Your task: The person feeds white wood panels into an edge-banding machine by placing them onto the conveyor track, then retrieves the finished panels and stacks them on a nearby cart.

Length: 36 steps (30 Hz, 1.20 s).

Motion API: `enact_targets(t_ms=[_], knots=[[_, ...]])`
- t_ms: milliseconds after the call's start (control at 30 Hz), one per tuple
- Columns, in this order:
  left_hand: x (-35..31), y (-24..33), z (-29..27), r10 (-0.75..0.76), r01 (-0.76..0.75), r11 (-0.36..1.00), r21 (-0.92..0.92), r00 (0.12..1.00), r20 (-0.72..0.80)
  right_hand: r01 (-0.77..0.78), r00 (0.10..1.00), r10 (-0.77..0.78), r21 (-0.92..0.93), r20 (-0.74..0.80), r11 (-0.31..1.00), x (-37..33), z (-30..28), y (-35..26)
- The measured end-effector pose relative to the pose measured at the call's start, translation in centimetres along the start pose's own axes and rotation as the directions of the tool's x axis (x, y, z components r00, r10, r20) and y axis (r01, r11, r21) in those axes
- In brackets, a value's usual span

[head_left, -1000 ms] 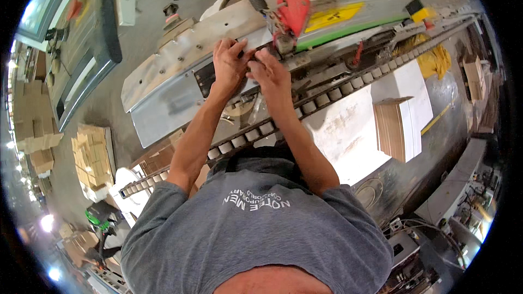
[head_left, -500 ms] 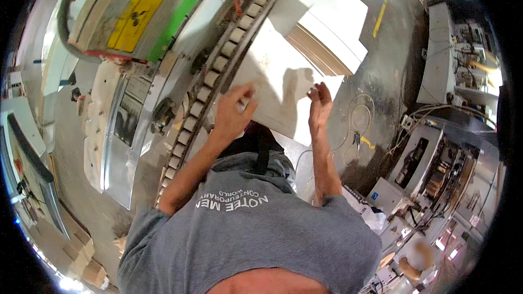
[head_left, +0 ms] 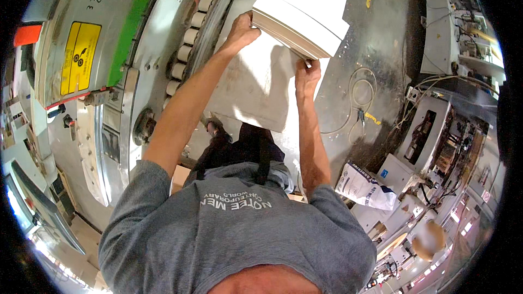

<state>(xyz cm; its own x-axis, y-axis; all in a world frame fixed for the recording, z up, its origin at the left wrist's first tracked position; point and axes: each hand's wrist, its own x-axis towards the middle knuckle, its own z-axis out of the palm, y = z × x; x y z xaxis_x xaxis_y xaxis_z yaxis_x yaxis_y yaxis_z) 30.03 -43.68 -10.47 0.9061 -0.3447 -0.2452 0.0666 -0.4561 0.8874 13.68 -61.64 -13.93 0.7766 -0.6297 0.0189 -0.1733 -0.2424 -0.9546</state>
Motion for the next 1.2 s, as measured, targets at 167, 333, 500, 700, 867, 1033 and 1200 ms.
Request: enact_targets(t_ms=[167, 333, 500, 700, 867, 1033, 1200], knots=[[-1.2, 0.0, 0.3, 0.069, -0.065, 0.996, 0.055, 0.995, -0.068, -0.085, 0.996, 0.086, -0.099, 0.003, 0.991, -1.5, -0.2, -1.3], [-2.8, -3.7, 0.6, 0.141, -0.134, 0.989, 0.064, 0.983, -0.120, -0.002, 0.999, 0.006, -0.096, 0.045, 0.995, -4.5, 0.3, -1.7], [-5.4, -3.9, 0.4, 0.175, -0.180, 0.983, -0.019, 0.972, -0.160, -0.299, 0.932, 0.306, -0.066, 0.194, 0.952, -7.5, -3.8, -1.3], [-8.4, -3.8, -0.5, -0.014, 0.002, 0.998, -0.066, 0.985, -0.175, 0.302, 0.941, -0.190, -0.442, 0.280, 0.845, -5.5, -8.8, -16.4], [-12.6, -5.1, 0.8, -0.178, 0.143, 0.980, -0.137, 0.942, -0.283, 0.566, 0.794, -0.259, -0.511, 0.551, 0.647, -2.0, -4.7, -17.0], [-19.9, -3.4, -0.8, -0.144, 0.088, 0.984, -0.153, 0.900, -0.412, 0.710, 0.688, -0.441, -0.410, 0.577, 0.572, -0.9, -5.2, -16.9], [-27.7, 4.2, -5.6, 0.043, -0.146, 0.973, -0.179, 0.876, -0.480, 0.425, 0.804, -0.359, -0.037, 0.475, 0.904, -6.5, -4.0, -19.8]])
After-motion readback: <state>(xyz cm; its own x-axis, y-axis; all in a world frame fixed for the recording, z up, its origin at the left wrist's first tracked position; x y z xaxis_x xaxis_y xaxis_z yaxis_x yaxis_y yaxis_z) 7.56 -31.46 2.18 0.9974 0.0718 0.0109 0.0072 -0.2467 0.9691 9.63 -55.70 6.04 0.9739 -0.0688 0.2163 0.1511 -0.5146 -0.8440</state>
